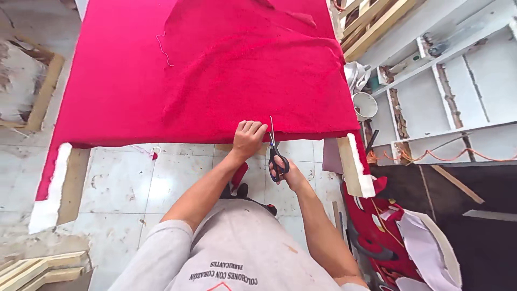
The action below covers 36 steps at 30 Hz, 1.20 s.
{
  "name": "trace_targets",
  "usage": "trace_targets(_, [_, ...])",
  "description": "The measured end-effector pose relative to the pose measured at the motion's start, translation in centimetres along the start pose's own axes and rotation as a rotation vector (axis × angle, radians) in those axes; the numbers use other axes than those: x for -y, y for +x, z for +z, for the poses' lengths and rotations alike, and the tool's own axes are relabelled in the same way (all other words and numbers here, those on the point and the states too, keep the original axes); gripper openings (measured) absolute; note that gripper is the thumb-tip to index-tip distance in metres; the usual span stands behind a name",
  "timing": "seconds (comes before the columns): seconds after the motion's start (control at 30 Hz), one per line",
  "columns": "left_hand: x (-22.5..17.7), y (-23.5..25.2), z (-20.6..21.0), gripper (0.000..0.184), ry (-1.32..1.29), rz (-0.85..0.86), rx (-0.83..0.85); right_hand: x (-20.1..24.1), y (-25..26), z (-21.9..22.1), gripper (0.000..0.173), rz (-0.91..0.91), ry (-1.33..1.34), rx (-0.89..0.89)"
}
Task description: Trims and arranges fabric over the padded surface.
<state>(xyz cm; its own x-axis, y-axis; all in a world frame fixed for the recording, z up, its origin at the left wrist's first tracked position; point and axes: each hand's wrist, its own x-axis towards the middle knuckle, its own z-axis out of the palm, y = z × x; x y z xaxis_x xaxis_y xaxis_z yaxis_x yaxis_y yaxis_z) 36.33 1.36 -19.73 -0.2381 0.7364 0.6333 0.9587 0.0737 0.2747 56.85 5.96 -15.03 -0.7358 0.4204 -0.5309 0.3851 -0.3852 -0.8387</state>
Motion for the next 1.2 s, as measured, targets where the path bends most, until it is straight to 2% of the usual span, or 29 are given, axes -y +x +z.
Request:
trace_targets(0.33, [0.4,-0.8,1.4,0.015,-0.050,0.034,-0.098,0.5,0.2,0.2,0.050,0.007,-0.012,-0.029])
trace_targets(0.63, [0.6,-1.0,1.6,0.014,-0.081,0.047,-0.116,0.4,0.3,0.4,0.040,-0.018,-0.046,-0.096])
trace_targets(0.97, [1.1,-1.5,1.9,0.015,-0.126,0.088,-0.127,2.7,2.1,0.0,0.046,0.020,-0.034,-0.070])
trace_targets(1.2, [1.2,-1.9,1.9,0.015,-0.163,0.100,-0.102,3.7,3.1,0.0,0.041,0.025,-0.101,-0.112])
